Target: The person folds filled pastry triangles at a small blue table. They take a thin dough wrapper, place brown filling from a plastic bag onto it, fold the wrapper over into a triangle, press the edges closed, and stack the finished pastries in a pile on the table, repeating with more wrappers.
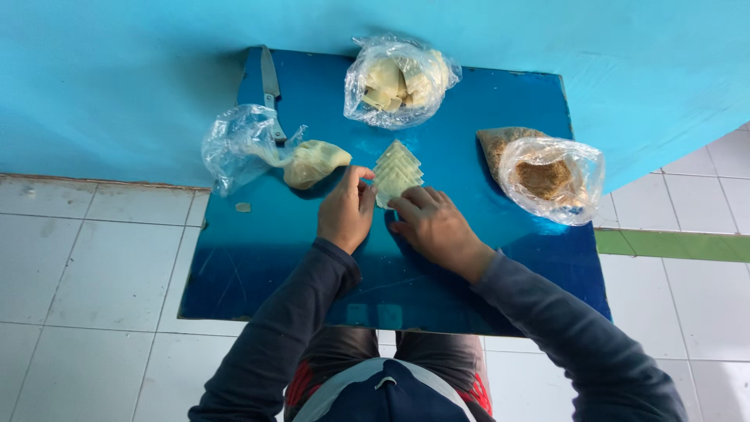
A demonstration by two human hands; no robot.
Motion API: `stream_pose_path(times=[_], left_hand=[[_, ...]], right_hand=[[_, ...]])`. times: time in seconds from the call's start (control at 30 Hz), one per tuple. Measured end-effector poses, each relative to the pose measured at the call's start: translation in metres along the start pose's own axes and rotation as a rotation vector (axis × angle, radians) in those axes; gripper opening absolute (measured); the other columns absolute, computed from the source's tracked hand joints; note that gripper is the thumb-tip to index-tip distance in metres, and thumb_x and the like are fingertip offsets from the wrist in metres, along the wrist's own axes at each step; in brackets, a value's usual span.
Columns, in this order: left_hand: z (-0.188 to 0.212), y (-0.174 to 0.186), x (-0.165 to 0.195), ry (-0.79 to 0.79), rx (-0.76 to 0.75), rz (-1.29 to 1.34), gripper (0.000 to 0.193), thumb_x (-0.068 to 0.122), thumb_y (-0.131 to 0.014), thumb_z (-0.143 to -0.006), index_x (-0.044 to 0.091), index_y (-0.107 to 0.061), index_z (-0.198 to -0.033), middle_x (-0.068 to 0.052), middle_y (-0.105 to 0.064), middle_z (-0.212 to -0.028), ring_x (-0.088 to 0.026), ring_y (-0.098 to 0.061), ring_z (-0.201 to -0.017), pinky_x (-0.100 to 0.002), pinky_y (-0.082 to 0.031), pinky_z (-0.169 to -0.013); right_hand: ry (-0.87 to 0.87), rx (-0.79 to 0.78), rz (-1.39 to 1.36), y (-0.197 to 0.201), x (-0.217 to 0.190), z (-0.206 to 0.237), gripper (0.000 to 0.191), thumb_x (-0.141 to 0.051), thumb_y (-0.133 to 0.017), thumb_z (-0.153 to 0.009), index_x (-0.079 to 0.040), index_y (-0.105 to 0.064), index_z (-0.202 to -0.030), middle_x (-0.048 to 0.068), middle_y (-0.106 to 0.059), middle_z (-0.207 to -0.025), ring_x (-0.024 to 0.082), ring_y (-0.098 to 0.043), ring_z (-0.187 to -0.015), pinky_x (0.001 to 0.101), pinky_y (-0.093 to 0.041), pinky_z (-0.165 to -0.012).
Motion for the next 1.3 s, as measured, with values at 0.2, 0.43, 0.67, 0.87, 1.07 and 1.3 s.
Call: stream_pose_path(times=[0.2,0.43,0.67,0.87,1.07,1.3], left_hand=[[-0.002,0.006,-0.001,-0.029,0.064,0.136,0.015,0.013,-0.061,-0.102,0.009,-0.059,-0.117,-0.010,-0.074,-0.097,-0.026,-0.074,-0.082,-0.040,-0.057,-0.069],[0.000,0.003,0.002,-0.062,0.027,0.094,0.016,0.011,-0.059,-0.103,0.008,-0.057,-0.118,-0.009,-0.075,-0.099,-0.028,-0.071,-0.086,-0.042,-0.055,-0.070],[0.008,0.005,0.021,-0.298,0.090,-0.091,0.015,0.010,-0.061,-0.100,0.009,-0.059,-0.115,-0.008,-0.075,-0.101,-0.028,-0.067,-0.087,-0.043,-0.054,-0.076],[0.015,-0.027,-0.002,0.199,-0.292,0.574,0.019,0.021,-0.057,-0.105,0.007,-0.059,-0.118,-0.011,-0.074,-0.090,-0.017,-0.073,-0.075,-0.032,-0.060,-0.062],[0.021,-0.033,0.001,0.287,-0.479,0.384,0.032,0.030,-0.061,-0.101,0.007,-0.058,-0.122,-0.011,-0.074,-0.077,-0.016,-0.072,-0.063,-0.031,-0.057,-0.053],[0.023,-0.030,0.014,0.065,-0.481,0.315,0.046,0.027,-0.082,-0.086,0.003,-0.059,-0.118,-0.010,-0.075,-0.082,-0.017,-0.074,-0.071,-0.029,-0.059,-0.059]], right_hand=[[0.085,0.017,0.108,-0.032,0.016,-0.003,0.017,-0.010,-0.069,-0.089,-0.005,-0.062,-0.104,0.013,-0.060,-0.096,0.032,-0.063,-0.093,0.0422,-0.053,-0.083],[-0.234,0.207,-0.298,-0.037,0.080,-0.004,0.008,-0.007,-0.063,-0.101,-0.001,-0.059,-0.103,0.015,-0.063,-0.096,0.032,-0.062,-0.088,0.0383,-0.051,-0.076],[-0.712,0.292,-1.034,-0.014,0.144,0.017,0.014,-0.013,-0.053,-0.110,-0.004,-0.061,-0.104,0.004,-0.061,-0.087,0.012,-0.055,-0.077,0.0295,-0.047,-0.069],[-0.414,0.217,-0.278,0.047,0.074,0.033,0.008,-0.008,-0.059,-0.102,-0.002,-0.061,-0.096,0.010,-0.063,-0.087,0.020,-0.060,-0.076,0.0323,-0.047,-0.069],[-0.115,-0.018,0.046,0.008,-0.019,0.039,0.012,-0.013,-0.076,-0.087,-0.007,-0.068,-0.094,0.009,-0.067,-0.089,0.029,-0.064,-0.087,0.0425,-0.046,-0.078],[-0.262,0.253,-0.083,0.092,0.035,0.072,0.026,0.005,-0.063,-0.091,-0.004,-0.067,-0.115,0.013,-0.070,-0.108,0.027,-0.071,-0.097,0.0361,-0.054,-0.086]])
Point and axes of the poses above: each hand's wrist, its own z-axis away from the middle knuckle, its own y-axis out of the back of the hand, x = y × z, the point moved 8 cm from there along -z, towards the middle knuckle
